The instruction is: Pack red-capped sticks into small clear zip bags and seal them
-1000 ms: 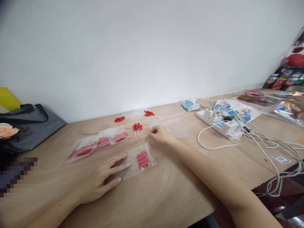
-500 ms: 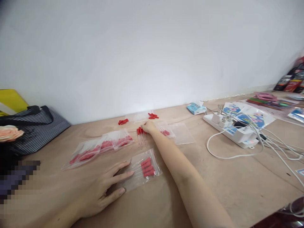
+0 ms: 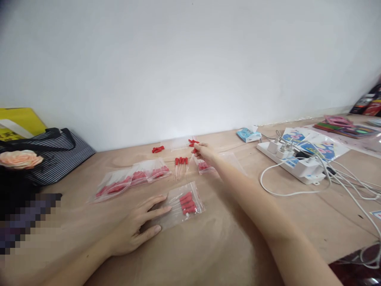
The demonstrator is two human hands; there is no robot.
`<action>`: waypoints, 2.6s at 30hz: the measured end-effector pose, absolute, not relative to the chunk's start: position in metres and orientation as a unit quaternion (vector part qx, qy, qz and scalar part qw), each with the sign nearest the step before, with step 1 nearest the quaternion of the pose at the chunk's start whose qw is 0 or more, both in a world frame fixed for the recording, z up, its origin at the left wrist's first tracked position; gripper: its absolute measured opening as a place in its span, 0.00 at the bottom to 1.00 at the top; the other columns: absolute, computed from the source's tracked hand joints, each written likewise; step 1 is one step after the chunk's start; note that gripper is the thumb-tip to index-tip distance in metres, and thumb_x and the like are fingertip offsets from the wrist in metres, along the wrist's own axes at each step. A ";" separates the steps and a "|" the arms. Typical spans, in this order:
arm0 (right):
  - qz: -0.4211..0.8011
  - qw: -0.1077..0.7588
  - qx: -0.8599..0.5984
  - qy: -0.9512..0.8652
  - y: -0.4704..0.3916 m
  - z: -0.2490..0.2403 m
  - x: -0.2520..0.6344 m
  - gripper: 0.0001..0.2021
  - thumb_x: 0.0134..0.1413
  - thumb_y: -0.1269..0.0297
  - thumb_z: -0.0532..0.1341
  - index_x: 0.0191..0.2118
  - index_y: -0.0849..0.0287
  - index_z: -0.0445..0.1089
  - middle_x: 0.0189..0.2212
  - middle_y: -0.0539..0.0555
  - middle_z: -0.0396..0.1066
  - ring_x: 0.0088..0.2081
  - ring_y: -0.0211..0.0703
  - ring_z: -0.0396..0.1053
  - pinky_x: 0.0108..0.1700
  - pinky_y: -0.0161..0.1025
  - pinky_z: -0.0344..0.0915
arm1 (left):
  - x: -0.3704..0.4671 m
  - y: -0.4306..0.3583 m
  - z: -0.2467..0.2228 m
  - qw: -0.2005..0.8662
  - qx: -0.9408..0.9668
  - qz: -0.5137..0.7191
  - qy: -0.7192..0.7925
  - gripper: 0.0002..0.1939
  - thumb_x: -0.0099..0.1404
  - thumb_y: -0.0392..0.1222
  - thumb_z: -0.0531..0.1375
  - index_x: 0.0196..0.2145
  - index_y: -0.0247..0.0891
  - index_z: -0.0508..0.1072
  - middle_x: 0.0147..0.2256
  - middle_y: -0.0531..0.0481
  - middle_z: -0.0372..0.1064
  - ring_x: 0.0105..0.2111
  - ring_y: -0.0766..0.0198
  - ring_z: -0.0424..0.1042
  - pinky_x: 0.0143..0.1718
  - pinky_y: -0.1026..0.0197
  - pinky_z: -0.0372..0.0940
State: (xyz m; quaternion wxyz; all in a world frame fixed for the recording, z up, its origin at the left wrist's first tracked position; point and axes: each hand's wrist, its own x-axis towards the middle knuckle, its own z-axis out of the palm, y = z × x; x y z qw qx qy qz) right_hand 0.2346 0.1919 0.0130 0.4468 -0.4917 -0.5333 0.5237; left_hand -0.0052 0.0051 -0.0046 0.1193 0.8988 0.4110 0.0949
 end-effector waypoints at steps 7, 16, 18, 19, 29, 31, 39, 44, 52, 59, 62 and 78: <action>0.512 0.586 -0.461 -0.426 0.118 -0.011 0.292 0.10 0.52 0.59 0.57 0.26 0.58 0.59 0.21 0.48 0.66 0.19 0.30 0.62 0.20 0.28 0.59 | -0.004 0.003 -0.002 0.125 0.892 0.101 0.422 0.26 0.63 0.46 0.51 0.58 0.44 0.51 0.58 0.46 0.51 0.57 0.53 0.52 0.55 0.46 0.52; 0.574 0.607 -0.435 -0.336 0.085 -0.030 0.276 0.11 0.49 0.59 0.60 0.25 0.57 0.58 0.19 0.47 0.64 0.20 0.32 0.65 0.24 0.31 0.65 | 0.000 0.003 0.000 0.125 0.890 0.111 0.424 0.23 0.63 0.46 0.51 0.55 0.41 0.56 0.57 0.45 0.53 0.56 0.53 0.53 0.55 0.47 0.53; 0.605 0.597 -0.417 -0.322 0.082 -0.029 0.269 0.10 0.49 0.62 0.60 0.26 0.58 0.59 0.19 0.47 0.65 0.22 0.32 0.66 0.27 0.31 0.67 | -0.001 0.003 -0.001 0.124 0.889 0.113 0.427 0.25 0.62 0.47 0.51 0.56 0.40 0.54 0.57 0.45 0.53 0.57 0.53 0.53 0.55 0.47 0.53; 0.624 0.586 -0.405 -0.321 0.080 -0.028 0.265 0.09 0.49 0.62 0.60 0.26 0.58 0.59 0.20 0.48 0.66 0.23 0.32 0.68 0.29 0.31 0.68 | -0.001 0.003 -0.001 0.124 0.888 0.114 0.428 0.25 0.62 0.47 0.51 0.56 0.40 0.53 0.57 0.45 0.53 0.57 0.53 0.53 0.55 0.47 0.53; 0.672 0.455 -0.397 -0.428 0.067 -0.029 0.246 0.14 0.37 0.62 0.68 0.27 0.62 0.63 0.19 0.46 0.68 0.19 0.32 0.67 0.23 0.30 0.65 | -0.001 0.003 -0.002 0.124 0.891 0.121 0.419 0.25 0.63 0.47 0.50 0.57 0.42 0.51 0.57 0.45 0.53 0.57 0.54 0.53 0.56 0.47 0.53; 0.679 0.418 -0.394 -0.457 0.067 -0.028 0.247 0.14 0.37 0.64 0.68 0.29 0.62 0.63 0.19 0.46 0.68 0.18 0.31 0.66 0.22 0.30 0.64 | -0.001 0.003 -0.002 0.122 0.892 0.122 0.418 0.25 0.63 0.47 0.50 0.57 0.42 0.51 0.57 0.45 0.54 0.57 0.54 0.53 0.56 0.48 0.53; 0.613 0.377 -0.475 -0.507 0.072 -0.028 0.238 0.08 0.45 0.67 0.62 0.30 0.61 0.62 0.14 0.45 0.67 0.13 0.32 0.62 0.14 0.28 0.57 | -0.001 0.003 -0.001 0.126 0.890 0.117 0.423 0.26 0.62 0.47 0.51 0.57 0.41 0.51 0.57 0.45 0.54 0.56 0.53 0.53 0.55 0.47 0.53; 0.550 0.367 -0.502 -0.558 0.074 -0.034 0.229 0.09 0.44 0.62 0.62 0.24 0.62 0.65 0.11 0.45 0.63 0.11 0.30 0.57 0.12 0.27 0.53 | -0.001 0.003 -0.001 0.129 0.889 0.115 0.424 0.26 0.62 0.47 0.51 0.57 0.41 0.51 0.57 0.44 0.54 0.56 0.53 0.53 0.55 0.47 0.53; 0.445 0.374 -0.508 -0.636 0.082 -0.033 0.255 0.13 0.46 0.56 0.59 0.22 0.61 0.66 0.13 0.45 0.61 0.16 0.31 0.57 0.18 0.29 0.54 | -0.001 0.004 -0.002 0.136 0.892 0.117 0.414 0.25 0.62 0.45 0.52 0.57 0.43 0.53 0.58 0.47 0.52 0.57 0.54 0.52 0.56 0.47 0.52; 0.443 0.310 -0.505 -0.673 0.086 -0.032 0.250 0.14 0.39 0.54 0.63 0.24 0.61 0.66 0.19 0.47 0.65 0.22 0.33 0.61 0.24 0.30 0.56 | -0.001 0.005 -0.003 0.131 0.899 0.098 0.407 0.22 0.63 0.45 0.50 0.55 0.50 0.57 0.59 0.50 0.49 0.57 0.51 0.51 0.55 0.44 0.52; 0.449 0.290 -0.500 -0.681 0.085 -0.035 0.241 0.12 0.40 0.57 0.62 0.21 0.61 0.64 0.18 0.46 0.63 0.22 0.32 0.60 0.26 0.31 0.57 | 0.000 0.004 -0.002 0.132 0.900 0.091 0.405 0.22 0.63 0.44 0.50 0.55 0.51 0.57 0.59 0.51 0.48 0.58 0.52 0.50 0.55 0.44 0.51; 0.537 0.611 -0.460 -0.357 0.110 -0.007 0.288 0.05 0.54 0.67 0.53 0.29 0.58 0.60 0.21 0.47 0.67 0.21 0.32 0.66 0.24 0.29 0.65 | -0.003 0.003 -0.006 0.155 0.861 0.128 0.468 0.25 0.66 0.49 0.46 0.59 0.46 0.46 0.60 0.48 0.44 0.58 0.55 0.48 0.57 0.47 0.50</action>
